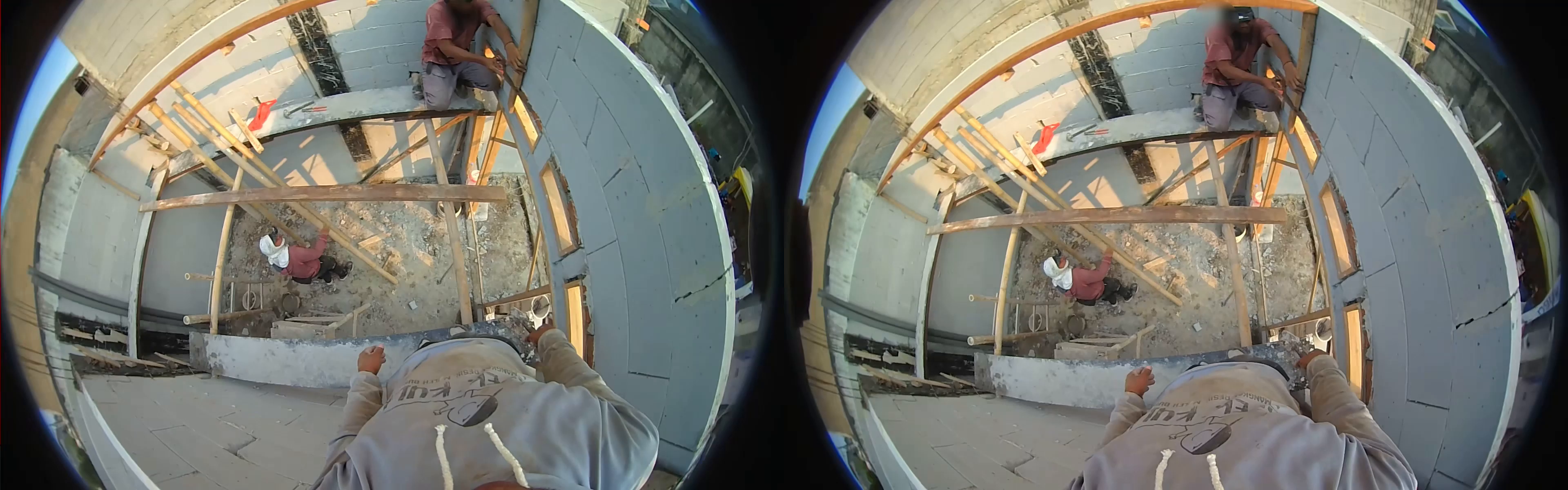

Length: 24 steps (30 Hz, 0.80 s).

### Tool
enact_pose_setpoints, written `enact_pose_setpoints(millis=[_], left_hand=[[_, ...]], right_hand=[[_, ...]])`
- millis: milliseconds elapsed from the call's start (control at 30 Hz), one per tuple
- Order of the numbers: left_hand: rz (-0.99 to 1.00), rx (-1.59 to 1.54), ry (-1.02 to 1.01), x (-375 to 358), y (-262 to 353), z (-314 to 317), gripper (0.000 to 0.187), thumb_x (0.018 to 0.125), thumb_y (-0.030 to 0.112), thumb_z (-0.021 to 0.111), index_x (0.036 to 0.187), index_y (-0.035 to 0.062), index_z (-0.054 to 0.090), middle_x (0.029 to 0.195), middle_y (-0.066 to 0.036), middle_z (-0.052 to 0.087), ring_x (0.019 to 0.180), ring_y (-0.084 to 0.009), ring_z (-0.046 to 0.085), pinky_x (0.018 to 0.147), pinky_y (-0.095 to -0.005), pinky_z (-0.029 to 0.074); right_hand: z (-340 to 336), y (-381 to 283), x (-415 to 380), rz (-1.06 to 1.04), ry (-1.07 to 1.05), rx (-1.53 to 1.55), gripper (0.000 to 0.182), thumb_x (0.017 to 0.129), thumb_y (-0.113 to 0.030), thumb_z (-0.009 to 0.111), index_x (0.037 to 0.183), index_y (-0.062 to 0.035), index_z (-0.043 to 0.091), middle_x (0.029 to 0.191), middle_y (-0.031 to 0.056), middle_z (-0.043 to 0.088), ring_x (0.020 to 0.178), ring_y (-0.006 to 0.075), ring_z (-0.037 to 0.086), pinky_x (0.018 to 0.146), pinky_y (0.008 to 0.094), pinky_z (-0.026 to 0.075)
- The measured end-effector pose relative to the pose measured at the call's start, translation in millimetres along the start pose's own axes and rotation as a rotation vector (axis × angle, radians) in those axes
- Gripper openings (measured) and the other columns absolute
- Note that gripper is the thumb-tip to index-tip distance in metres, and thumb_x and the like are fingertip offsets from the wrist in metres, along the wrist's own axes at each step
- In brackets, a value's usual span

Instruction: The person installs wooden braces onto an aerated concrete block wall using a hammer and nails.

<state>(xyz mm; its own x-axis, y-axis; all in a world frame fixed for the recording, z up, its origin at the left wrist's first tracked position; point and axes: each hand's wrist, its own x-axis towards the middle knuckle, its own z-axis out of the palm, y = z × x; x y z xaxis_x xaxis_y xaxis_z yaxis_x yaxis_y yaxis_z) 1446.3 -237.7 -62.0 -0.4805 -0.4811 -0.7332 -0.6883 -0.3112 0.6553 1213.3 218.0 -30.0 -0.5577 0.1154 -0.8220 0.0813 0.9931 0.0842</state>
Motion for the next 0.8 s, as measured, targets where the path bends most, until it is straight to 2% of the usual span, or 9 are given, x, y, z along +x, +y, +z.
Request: enact_pose_setpoints(millis=[133, 233, 367, 567, 633, 700, 733, 767, 800], left_hand=[[0.101, -0.113, 0.039, 20, -23, -4, 0.036, 0.087, 0.029, 0.063, 0.097, -0.0061, 0.065, 0.078, -0.008, 0.065, 0.067, -0.0150, 0.061, 0.060, -0.0270, 0.048], [0.117, -0.037, 0.094, 17, -30, -14, 0.036, 0.087, 0.027, 0.063, 0.099, -0.0066, 0.064, 0.079, -0.008, 0.065, 0.067, -0.0148, 0.061, 0.061, -0.0271, 0.048], [0.016, -0.075, 0.073, -1, -52, -26, 0.036, 0.088, 0.026, 0.063, 0.100, -0.0077, 0.064, 0.079, -0.007, 0.064, 0.065, -0.0150, 0.059, 0.059, -0.0272, 0.048], [-0.127, 0.034, 0.137, -48, -45, -20, 0.036, 0.087, 0.025, 0.063, 0.100, -0.0087, 0.063, 0.075, -0.007, 0.063, 0.062, -0.0149, 0.057, 0.055, -0.0277, 0.047], [-0.124, 0.047, 0.134, -49, -43, -15, 0.036, 0.087, 0.025, 0.063, 0.101, -0.0088, 0.063, 0.075, -0.007, 0.063, 0.061, -0.0151, 0.057, 0.055, -0.0280, 0.047], [-0.147, 0.018, 0.075, -37, -46, -16, 0.037, 0.087, 0.025, 0.063, 0.103, -0.0090, 0.063, 0.075, -0.007, 0.063, 0.061, -0.0157, 0.057, 0.056, -0.0280, 0.047], [-0.147, 0.010, 0.084, -30, -46, -14, 0.037, 0.087, 0.025, 0.063, 0.103, -0.0090, 0.063, 0.075, -0.007, 0.063, 0.061, -0.0157, 0.057, 0.056, -0.0280, 0.047], [-0.132, -0.014, 0.075, -24, -44, -13, 0.038, 0.088, 0.025, 0.063, 0.103, -0.0090, 0.063, 0.075, -0.007, 0.063, 0.062, -0.0156, 0.058, 0.057, -0.0280, 0.047], [-0.117, -0.041, 0.073, -19, -42, -14, 0.038, 0.088, 0.026, 0.063, 0.103, -0.0091, 0.064, 0.075, -0.007, 0.063, 0.062, -0.0154, 0.058, 0.057, -0.0279, 0.048]], right_hand=[[19, 10, 48, -0.038, -0.166, -0.102, 0.059, 0.070, -0.057, 0.070, 0.109, -0.0128, 0.069, 0.108, 0.0108, 0.067, 0.104, 0.0250, 0.061, 0.092, 0.0373, 0.047], [23, 12, 54, -0.055, -0.140, -0.092, 0.060, 0.067, -0.057, 0.074, 0.100, -0.0072, 0.072, 0.097, 0.0105, 0.070, 0.095, 0.0240, 0.065, 0.088, 0.0371, 0.049], [24, 10, 58, -0.022, -0.022, -0.155, 0.061, 0.064, -0.058, 0.074, 0.096, -0.0066, 0.073, 0.095, 0.0086, 0.071, 0.095, 0.0254, 0.065, 0.089, 0.0370, 0.049], [-20, -22, 8, -0.121, -0.070, -0.136, 0.055, 0.068, -0.055, 0.073, 0.092, -0.0061, 0.073, 0.093, 0.0121, 0.071, 0.088, 0.0294, 0.067, 0.084, 0.0377, 0.051], [-31, -31, -10, -0.113, -0.126, -0.106, 0.053, 0.071, -0.053, 0.072, 0.093, -0.0052, 0.073, 0.094, 0.0123, 0.070, 0.089, 0.0289, 0.067, 0.083, 0.0382, 0.051], [-33, -32, -11, -0.118, -0.013, -0.107, 0.049, 0.072, -0.049, 0.073, 0.090, -0.0043, 0.073, 0.092, 0.0113, 0.070, 0.084, 0.0261, 0.067, 0.080, 0.0374, 0.051], [-21, -24, 13, 0.017, -0.064, 0.018, 0.045, 0.072, -0.047, 0.074, 0.085, -0.0042, 0.073, 0.092, 0.0104, 0.071, 0.078, 0.0231, 0.067, 0.077, 0.0365, 0.052], [-14, -11, 27, -0.003, -0.066, 0.005, 0.045, 0.072, -0.047, 0.074, 0.085, -0.0042, 0.073, 0.092, 0.0104, 0.071, 0.078, 0.0231, 0.067, 0.077, 0.0365, 0.052], [-8, -1, 42, -0.176, -0.080, -0.069, 0.044, 0.072, -0.047, 0.074, 0.082, -0.0046, 0.073, 0.090, 0.0098, 0.071, 0.076, 0.0221, 0.067, 0.076, 0.0361, 0.052]])
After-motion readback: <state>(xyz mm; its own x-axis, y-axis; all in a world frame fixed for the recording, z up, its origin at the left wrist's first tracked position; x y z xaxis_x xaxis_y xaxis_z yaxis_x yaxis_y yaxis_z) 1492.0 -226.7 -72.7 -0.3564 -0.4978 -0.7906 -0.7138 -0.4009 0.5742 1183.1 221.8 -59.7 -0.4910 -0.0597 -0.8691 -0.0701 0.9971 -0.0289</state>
